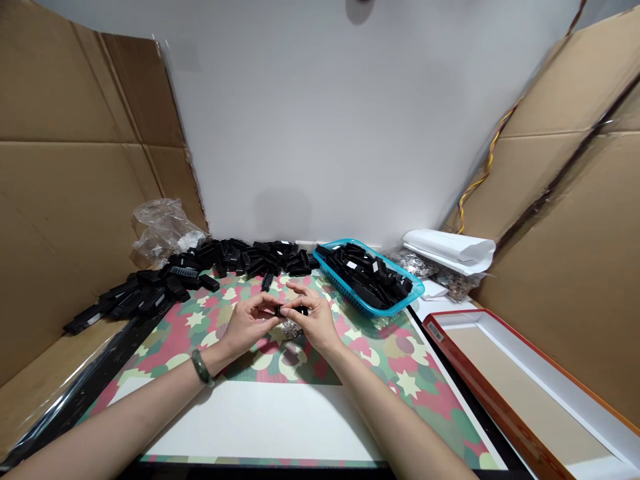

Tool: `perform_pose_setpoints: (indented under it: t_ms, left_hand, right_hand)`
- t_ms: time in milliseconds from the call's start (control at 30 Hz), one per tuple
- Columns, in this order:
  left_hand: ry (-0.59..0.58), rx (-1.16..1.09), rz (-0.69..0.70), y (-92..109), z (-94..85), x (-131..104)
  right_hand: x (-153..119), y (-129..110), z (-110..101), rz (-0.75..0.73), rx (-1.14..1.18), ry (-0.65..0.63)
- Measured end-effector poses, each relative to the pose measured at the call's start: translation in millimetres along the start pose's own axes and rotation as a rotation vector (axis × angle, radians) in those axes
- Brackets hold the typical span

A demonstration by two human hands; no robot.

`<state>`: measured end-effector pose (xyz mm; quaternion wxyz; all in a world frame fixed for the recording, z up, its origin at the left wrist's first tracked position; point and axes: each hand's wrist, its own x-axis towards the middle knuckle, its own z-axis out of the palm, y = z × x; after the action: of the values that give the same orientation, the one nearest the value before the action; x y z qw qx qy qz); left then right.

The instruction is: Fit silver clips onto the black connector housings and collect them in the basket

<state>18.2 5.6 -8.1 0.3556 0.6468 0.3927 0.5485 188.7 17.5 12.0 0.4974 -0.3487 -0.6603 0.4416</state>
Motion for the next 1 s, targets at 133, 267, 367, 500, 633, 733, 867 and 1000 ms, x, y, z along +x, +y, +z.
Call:
perform_pose_setpoints:
  t_ms: [133, 267, 367, 500, 633, 733, 867, 1000]
  left_hand:
    - [-0.015, -0.001, 0.017, 1.2, -1.0, 0.4]
    - [-0.019, -0.003, 0.026, 2.0, -1.8, 0.4]
    - [-0.017, -0.015, 0.022, 1.7, -1.4, 0.2]
    - [-0.009, -0.005, 0.03, 0.3, -1.0, 0.3]
    - [-0.015, 0.013, 0.048, 0.0, -1.8, 0.2]
    - [-0.027, 0.001, 0.045, 0.7, -2.2, -0.5]
    - [-0.042, -0.114, -0.022, -1.3, -1.0, 0.2]
    - [-0.08, -0.282, -0.097, -3.6, -1.6, 4.5]
  right_hand:
    - [-0.8, -2.3, 0.8, 0.006, 0.061, -0.024]
    - [-1.5, 0.0, 2.6, 0.026, 0.122, -0.024]
    - [-1.4, 2.5, 3.0, 0.037, 0.14, -0.026]
    - [-0.5, 5.9, 3.0, 0.035, 0.107, -0.014]
    - [-1.0, 7.9, 5.3, -0.02, 0.005, 0.045]
    - [-1.9, 9.0, 7.6, -0.02, 0.031, 0.098]
    - [-1.3, 10.3, 7.6, 0.1, 0.168, 0.119]
    - [-0.4, 7.8, 5.5, 0.131, 0.12, 0.041]
